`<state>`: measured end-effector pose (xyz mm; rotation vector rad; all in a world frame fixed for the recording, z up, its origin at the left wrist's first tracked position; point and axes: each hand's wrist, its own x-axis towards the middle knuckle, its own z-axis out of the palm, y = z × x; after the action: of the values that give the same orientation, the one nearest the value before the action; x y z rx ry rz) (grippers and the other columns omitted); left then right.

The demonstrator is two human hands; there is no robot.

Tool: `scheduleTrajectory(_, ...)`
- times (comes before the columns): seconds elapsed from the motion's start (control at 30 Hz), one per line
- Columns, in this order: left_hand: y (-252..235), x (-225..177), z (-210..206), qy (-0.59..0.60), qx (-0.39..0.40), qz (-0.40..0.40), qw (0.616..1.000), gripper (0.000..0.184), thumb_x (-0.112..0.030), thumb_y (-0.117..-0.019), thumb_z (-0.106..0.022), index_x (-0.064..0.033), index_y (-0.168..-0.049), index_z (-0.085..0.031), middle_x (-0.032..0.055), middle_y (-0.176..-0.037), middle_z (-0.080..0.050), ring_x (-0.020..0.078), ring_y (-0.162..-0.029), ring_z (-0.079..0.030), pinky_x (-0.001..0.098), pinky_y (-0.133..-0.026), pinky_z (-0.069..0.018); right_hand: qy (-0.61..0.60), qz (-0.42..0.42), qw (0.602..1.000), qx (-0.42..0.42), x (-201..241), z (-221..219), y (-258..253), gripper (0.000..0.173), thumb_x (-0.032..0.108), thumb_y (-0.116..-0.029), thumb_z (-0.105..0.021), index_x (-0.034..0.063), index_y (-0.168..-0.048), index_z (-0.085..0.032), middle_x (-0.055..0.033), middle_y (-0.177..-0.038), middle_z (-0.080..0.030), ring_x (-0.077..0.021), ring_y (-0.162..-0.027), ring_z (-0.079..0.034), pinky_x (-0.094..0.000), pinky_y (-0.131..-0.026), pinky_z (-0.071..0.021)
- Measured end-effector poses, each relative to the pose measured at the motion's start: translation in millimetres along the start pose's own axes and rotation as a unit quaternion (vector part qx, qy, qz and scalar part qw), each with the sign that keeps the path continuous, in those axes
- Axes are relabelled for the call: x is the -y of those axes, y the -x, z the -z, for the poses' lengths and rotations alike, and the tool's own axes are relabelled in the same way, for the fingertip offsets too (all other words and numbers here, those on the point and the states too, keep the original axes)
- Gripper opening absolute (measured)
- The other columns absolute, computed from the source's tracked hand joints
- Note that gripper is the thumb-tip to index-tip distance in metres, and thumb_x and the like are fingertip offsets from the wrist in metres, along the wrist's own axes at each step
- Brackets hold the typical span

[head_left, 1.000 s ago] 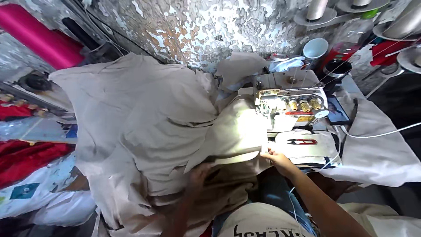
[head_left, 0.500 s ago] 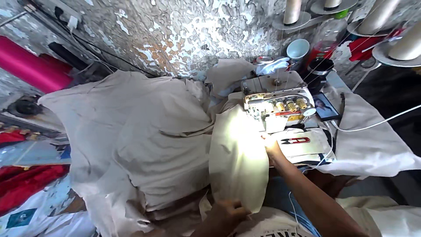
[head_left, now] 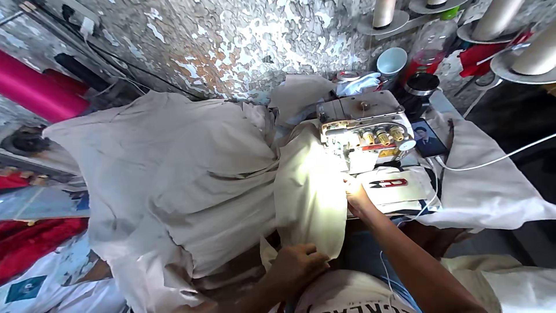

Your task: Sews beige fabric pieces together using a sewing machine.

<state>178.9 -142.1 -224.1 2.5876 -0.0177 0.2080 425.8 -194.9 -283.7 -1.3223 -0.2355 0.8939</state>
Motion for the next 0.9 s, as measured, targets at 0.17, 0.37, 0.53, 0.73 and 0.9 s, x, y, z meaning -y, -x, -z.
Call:
scheduleTrajectory(0.17,-13,7,9,-0.02,0.017,0.0,1.0,0.024,-0.024,-0.1027,-0.057,-0.0092,-0.101,-0.076,0.0096,-0.074,-0.064,0.0247,-0.064,-0.065,0.0381,-0.056,-0.0538,0.013,0.003,1.0,-0.001,1,-2,0,0.021,-0.004,-0.1023,-0.051,-0.0008,-0.118,-0.065,-0.0086,-0.091,-0.07,-0.0113,-0.078,-0.067,-0.0294,-0.073,-0.0579)
scheduleTrajectory(0.37,-26,16,19,-0.063,0.018,-0.001,0.998,0.032,-0.029,-0.1049,-0.053,-0.0083,-0.097,-0.075,0.0092,-0.073,-0.064,0.0242,-0.061,-0.065,0.0378,-0.055,-0.0536,0.056,0.032,0.998,0.003,0,0,3,0.019,-0.003,-0.1024,-0.052,-0.0032,-0.114,-0.067,-0.0065,-0.089,-0.071,-0.0065,-0.074,-0.065,-0.0247,-0.07,-0.0553)
scheduleTrajectory(0.53,-39,17,24,-0.086,0.032,0.01,0.996,0.03,-0.026,-0.1043,-0.054,-0.0059,-0.096,-0.075,0.0126,-0.076,-0.066,0.0284,-0.065,-0.068,0.0416,-0.057,-0.0553,0.039,0.015,0.999,-0.003,-2,1,9,0.012,-0.001,-0.1019,-0.055,-0.0031,-0.105,-0.066,-0.004,-0.078,-0.067,-0.0058,-0.065,-0.062,-0.0228,-0.062,-0.0532)
scheduleTrajectory(0.73,-57,12,18,-0.124,0.03,0.035,0.991,0.028,-0.022,-0.1043,-0.053,-0.0032,-0.095,-0.073,0.0148,-0.077,-0.067,0.0313,-0.068,-0.07,0.0442,-0.058,-0.0563,-0.027,-0.005,1.0,-0.004,0,-2,13,0.017,-0.005,-0.1003,-0.053,-0.0021,-0.113,-0.064,-0.0044,-0.081,-0.068,-0.0073,-0.066,-0.064,-0.0233,-0.063,-0.0547)
scheduleTrajectory(0.9,-72,10,20,-0.127,0.052,0.073,0.988,0.029,-0.02,-0.105,-0.052,-0.0008,-0.097,-0.072,0.0173,-0.081,-0.068,0.0336,-0.071,-0.07,0.0467,-0.062,-0.0565,-0.021,-0.011,1.0,0.011,-6,-6,16,0.019,-0.006,-0.1014,-0.049,-0.004,-0.116,-0.061,-0.0053,-0.083,-0.068,-0.0072,-0.07,-0.065,-0.024,-0.066,-0.0561)
